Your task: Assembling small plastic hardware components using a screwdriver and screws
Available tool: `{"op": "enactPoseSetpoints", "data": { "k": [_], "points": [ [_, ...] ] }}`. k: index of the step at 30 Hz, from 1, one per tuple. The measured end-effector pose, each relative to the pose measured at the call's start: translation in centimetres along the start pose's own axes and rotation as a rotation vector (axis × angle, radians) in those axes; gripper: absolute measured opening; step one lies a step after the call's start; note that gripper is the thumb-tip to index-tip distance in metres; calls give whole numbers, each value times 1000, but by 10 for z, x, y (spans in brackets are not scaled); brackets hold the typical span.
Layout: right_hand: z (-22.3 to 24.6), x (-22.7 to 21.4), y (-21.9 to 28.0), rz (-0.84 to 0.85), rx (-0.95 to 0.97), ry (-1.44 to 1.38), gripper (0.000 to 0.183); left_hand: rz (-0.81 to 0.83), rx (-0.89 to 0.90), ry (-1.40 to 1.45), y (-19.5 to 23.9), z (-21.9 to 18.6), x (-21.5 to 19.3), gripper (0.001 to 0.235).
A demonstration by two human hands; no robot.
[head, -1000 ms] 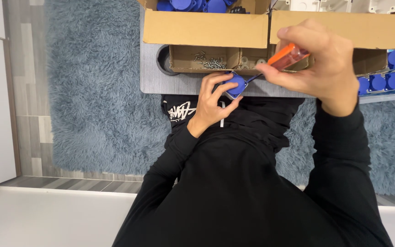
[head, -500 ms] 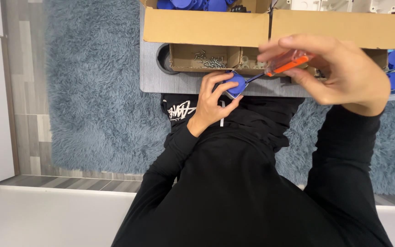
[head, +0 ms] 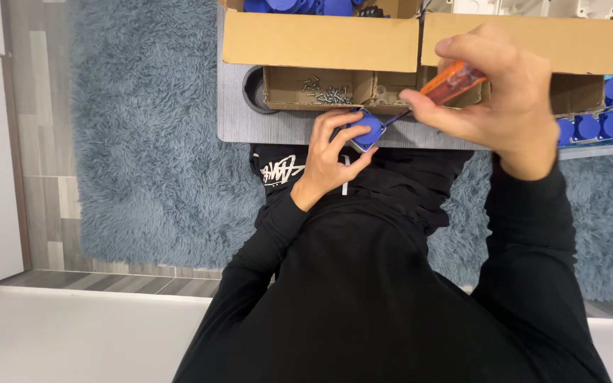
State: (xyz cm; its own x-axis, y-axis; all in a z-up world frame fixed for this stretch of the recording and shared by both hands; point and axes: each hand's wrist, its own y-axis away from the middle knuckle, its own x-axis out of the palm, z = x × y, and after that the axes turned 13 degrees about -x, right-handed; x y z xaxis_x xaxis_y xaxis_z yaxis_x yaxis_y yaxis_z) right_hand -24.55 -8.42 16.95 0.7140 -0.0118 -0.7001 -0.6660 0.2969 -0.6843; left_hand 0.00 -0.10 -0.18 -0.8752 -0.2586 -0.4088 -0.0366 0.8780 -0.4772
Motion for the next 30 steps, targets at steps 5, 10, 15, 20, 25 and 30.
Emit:
{"op": "enactPoseSetpoints", "data": {
  "k": [5,10,15,20,25,30],
  "points": [
    [-1,23,10,-184,-25,39,69,-4,-1,5,-1,-1,0,40],
    [11,-8,-14,3,23,-20,51,-2,2,16,1,1,0,41],
    [22,-44,-45,203,49,-532,53,-9,12,16,0,1,0,41],
    [18,-45,-39,225,37,-586,64,-3,5,13,0,1,1,39],
    [21,-33,-35,122,21,-226,58,-1,13,17,-1,1,-1,41],
    [7,-12,-7,87,15,-20,55,0,-1,6,2,3,1,42]
  ]
}}
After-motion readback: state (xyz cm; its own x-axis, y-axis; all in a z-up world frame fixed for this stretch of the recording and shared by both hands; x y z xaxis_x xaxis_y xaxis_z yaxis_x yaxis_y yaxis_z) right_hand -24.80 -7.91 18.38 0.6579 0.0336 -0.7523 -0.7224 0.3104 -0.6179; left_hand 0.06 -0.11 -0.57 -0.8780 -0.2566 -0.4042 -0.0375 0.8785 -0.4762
